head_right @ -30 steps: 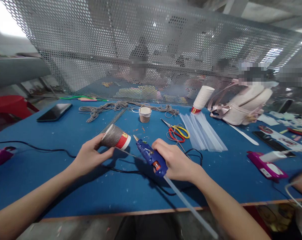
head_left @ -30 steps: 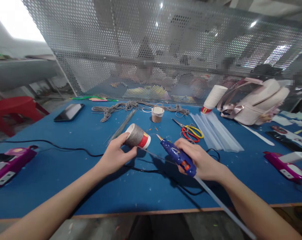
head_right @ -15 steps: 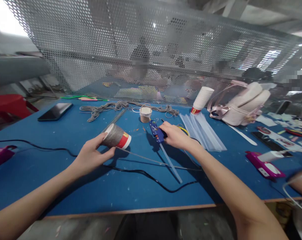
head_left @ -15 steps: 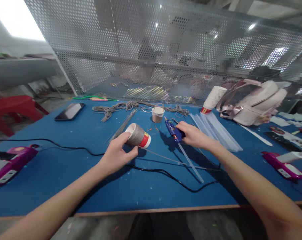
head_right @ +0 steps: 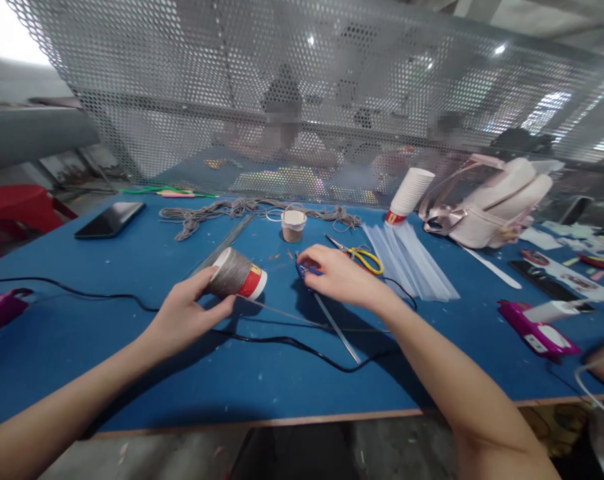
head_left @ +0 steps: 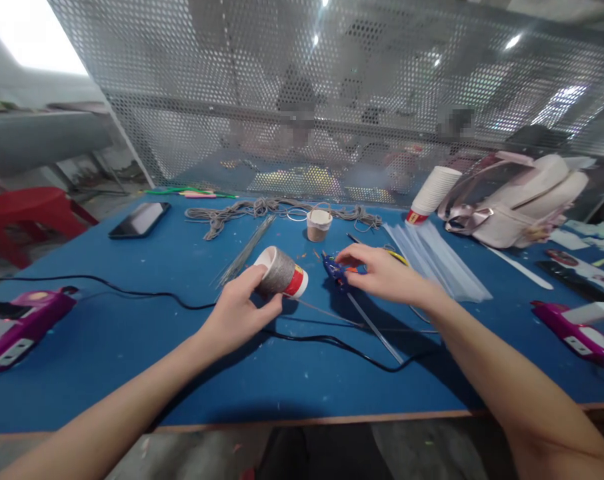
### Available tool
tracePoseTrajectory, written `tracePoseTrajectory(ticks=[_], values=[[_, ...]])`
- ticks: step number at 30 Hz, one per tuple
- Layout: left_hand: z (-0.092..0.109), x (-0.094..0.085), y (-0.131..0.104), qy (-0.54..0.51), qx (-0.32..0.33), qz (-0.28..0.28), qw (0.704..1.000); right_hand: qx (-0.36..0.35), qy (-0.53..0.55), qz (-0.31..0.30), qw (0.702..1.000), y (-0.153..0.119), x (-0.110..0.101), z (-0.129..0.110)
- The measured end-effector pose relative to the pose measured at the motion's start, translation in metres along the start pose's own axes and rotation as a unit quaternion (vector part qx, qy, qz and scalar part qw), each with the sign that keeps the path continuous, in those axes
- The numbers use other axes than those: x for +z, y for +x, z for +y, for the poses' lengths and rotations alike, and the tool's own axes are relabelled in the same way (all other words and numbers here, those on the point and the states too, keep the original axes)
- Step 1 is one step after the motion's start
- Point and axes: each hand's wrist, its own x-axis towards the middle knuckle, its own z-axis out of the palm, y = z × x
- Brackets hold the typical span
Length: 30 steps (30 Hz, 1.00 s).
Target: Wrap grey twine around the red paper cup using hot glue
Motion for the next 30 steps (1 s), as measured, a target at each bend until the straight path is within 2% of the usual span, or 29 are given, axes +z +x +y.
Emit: tracePoseTrajectory(ticks=[1,3,5,8,10,14,18,23,30], values=[[0.001,0.001,-0.001,0.002,0.004,0.005,1.0,0.003,0.068,0.031,0.997,-0.003,0.008,-0.015],[0.003,0.003,-0.002,0.001,0.011,0.013,1.0,0.006,0.135,0.069,0.988,-0.009,0.027,-0.041],[0.006,0.005,-0.004,-0.002,0.013,0.021,1.0,0.004,0.154,0.093,0.984,-0.013,0.045,-0.057],[0.009,0.007,-0.006,-0.001,0.006,0.034,0.999,-0.005,0.119,0.129,0.984,-0.017,0.061,-0.062],[0.01,0.009,-0.007,-0.001,0.0,0.027,1.0,-0.033,0.065,0.15,0.986,-0.019,0.063,-0.06],[0.014,0.01,-0.008,-0.017,-0.02,-0.022,0.999,-0.105,-0.032,0.177,0.978,-0.021,0.062,-0.057],[0.021,0.008,-0.007,-0.053,-0.044,-0.054,0.996,-0.133,-0.088,0.198,0.967,-0.021,0.061,-0.058],[0.028,0.006,-0.005,-0.092,-0.068,-0.074,0.991,-0.132,-0.076,0.199,0.968,-0.02,0.06,-0.056],[0.027,0.006,-0.006,-0.101,-0.068,-0.079,0.989,-0.116,-0.043,0.194,0.973,-0.021,0.059,-0.056]])
